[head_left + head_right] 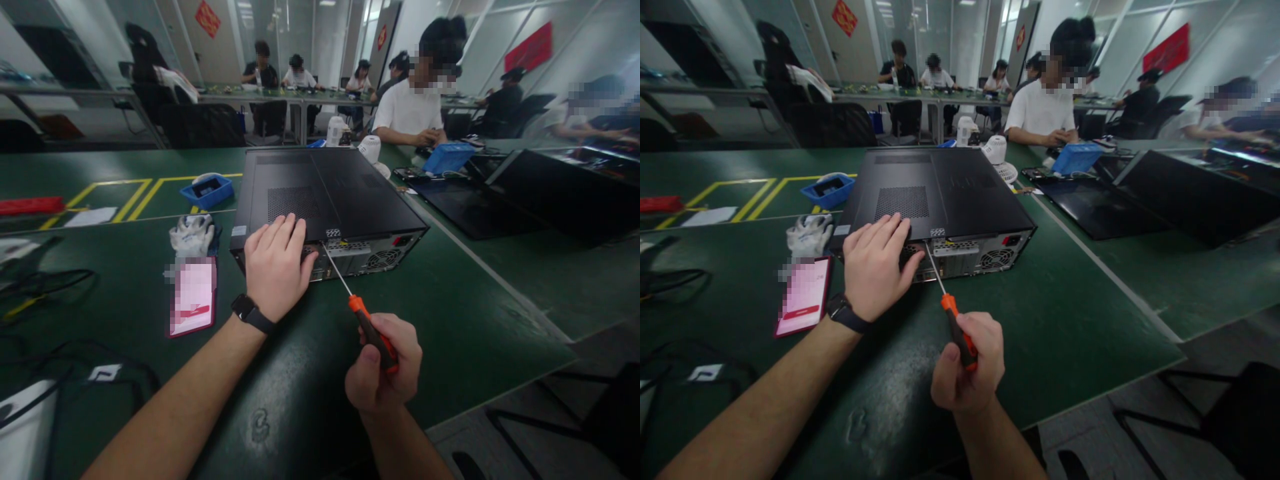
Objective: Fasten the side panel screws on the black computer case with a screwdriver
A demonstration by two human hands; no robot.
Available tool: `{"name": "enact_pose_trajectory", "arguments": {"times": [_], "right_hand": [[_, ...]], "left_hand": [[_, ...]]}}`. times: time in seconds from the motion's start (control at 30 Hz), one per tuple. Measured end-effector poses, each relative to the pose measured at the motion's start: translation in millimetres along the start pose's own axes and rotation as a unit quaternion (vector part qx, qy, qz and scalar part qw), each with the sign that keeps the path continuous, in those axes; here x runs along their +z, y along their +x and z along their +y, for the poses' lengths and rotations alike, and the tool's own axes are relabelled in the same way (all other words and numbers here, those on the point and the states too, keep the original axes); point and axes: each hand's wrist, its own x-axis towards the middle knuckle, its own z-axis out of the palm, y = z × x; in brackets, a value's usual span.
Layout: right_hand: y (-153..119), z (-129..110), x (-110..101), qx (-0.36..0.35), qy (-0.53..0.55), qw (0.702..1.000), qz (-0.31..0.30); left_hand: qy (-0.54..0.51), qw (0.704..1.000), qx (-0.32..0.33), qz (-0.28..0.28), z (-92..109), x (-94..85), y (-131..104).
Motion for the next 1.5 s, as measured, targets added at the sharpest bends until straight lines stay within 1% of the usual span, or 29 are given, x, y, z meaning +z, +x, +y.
{"name": "enact_pose_trajectory", "arguments": {"times": [0.13, 0.23, 0.43, 0.57, 0.67, 0.83, 0.97, 1.17, 1.37, 1.5], "right_hand": [[-4, 2, -2, -0.02, -0.022, 1.0, 0.01], [-8, 5, -1, -0.022, -0.036, 0.999, 0.018], [-6, 3, 5, -0.006, 0.034, 0.999, 0.03], [-1, 1, 5, -0.013, 0.026, 0.999, 0.034], [-4, 3, 2, -0.021, 0.011, 0.999, 0.027], [-11, 6, -1, -0.001, -0.006, 1.0, 0.01], [-7, 3, 1, -0.003, 0.03, 0.999, 0.013], [-1, 2, 1, -0.018, 0.018, 1.0, 0.007], [-10, 6, -2, -0.013, -0.039, 0.999, 0.007], [-11, 6, -1, -0.004, -0.011, 1.0, 0.009]], "left_hand": [[0.004, 1.0, 0.002, 0.002, 0, 0.6, 0], [0.003, 1.0, 0.001, 0.001, 0, 0.3, 0], [0.004, 1.0, 0.0, -0.001, 1, -1.0, 0], [0.01, 1.0, 0.005, 0.004, 0, -0.2, 0], [0.011, 1.0, 0.004, 0.003, 0, 0.1, -1], [0.005, 1.0, 0.001, 0.0, 0, -0.5, 0], [0.002, 1.0, 0.001, 0.0, 0, 0.0, 0], [-0.007, 1.0, -0.002, -0.002, 0, -0.1, -1], [-0.019, 1.0, -0.007, -0.01, 1, -1.5, 0], [-0.014, 1.0, -0.01, -0.013, 1, -1.5, 0]]}}
